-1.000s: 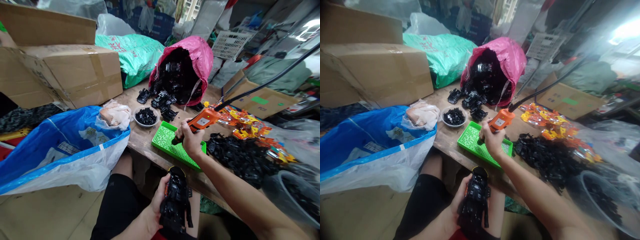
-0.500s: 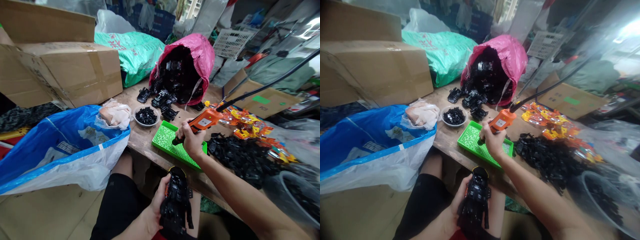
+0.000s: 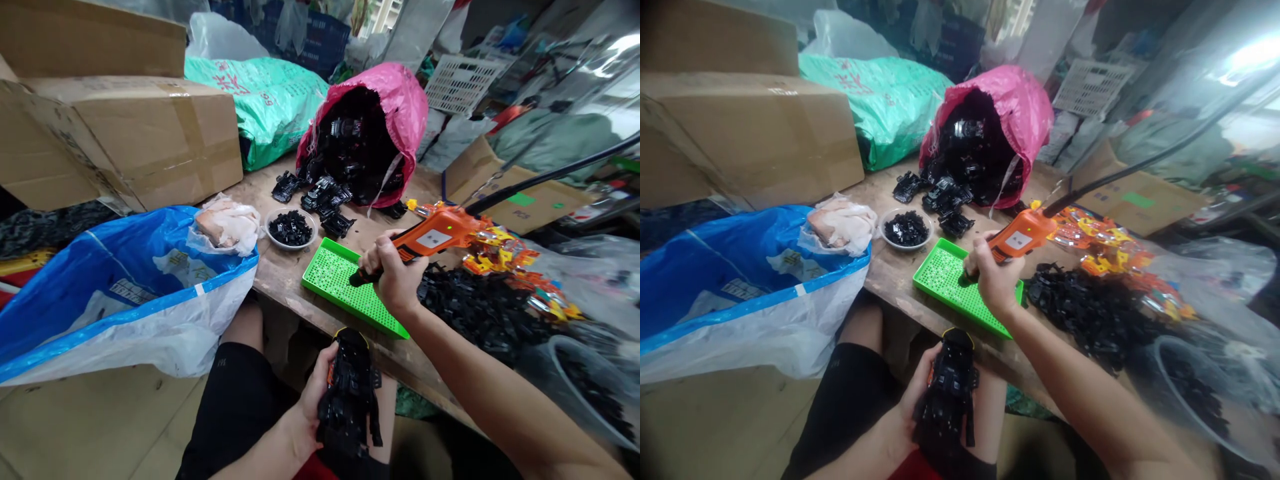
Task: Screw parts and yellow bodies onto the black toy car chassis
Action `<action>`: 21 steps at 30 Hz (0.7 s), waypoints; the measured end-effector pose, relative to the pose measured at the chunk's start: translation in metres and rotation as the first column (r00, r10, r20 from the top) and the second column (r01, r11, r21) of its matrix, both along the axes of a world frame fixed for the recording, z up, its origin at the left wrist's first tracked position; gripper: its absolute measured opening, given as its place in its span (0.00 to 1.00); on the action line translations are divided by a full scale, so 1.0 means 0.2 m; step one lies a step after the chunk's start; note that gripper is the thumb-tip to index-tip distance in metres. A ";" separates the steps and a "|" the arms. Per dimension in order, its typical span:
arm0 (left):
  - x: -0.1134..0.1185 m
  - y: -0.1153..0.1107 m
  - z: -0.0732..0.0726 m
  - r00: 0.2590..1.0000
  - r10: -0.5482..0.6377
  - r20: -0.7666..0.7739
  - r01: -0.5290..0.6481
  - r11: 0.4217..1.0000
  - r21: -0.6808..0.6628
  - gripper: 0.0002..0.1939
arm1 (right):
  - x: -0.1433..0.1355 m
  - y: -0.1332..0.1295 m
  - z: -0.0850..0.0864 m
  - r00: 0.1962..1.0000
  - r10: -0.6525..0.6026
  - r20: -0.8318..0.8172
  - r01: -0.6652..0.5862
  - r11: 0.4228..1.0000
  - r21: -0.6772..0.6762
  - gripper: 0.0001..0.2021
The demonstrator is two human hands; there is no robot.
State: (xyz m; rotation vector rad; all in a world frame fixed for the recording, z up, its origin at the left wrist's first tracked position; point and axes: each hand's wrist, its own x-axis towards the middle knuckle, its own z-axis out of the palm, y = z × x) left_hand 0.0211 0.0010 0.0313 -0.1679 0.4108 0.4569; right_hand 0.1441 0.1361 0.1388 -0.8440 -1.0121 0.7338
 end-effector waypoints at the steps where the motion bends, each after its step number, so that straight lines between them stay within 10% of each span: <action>1: 0.00 0.00 0.01 1.000 -0.009 -0.013 0.009 1.000 -0.007 0.30 | 0.00 -0.02 0.02 1.000 -0.002 0.005 0.002 1.000 -0.005 0.12; 9: 0.00 0.00 0.00 0.999 -0.011 -0.033 0.012 1.000 0.011 0.30 | -0.01 -0.36 0.14 0.995 0.096 0.040 -0.093 0.994 -0.062 0.14; 21: 0.02 0.00 0.02 0.995 0.097 -0.015 -0.096 0.993 0.075 0.25 | -0.02 -0.61 -0.03 0.974 0.218 0.066 -0.212 0.974 -0.081 0.06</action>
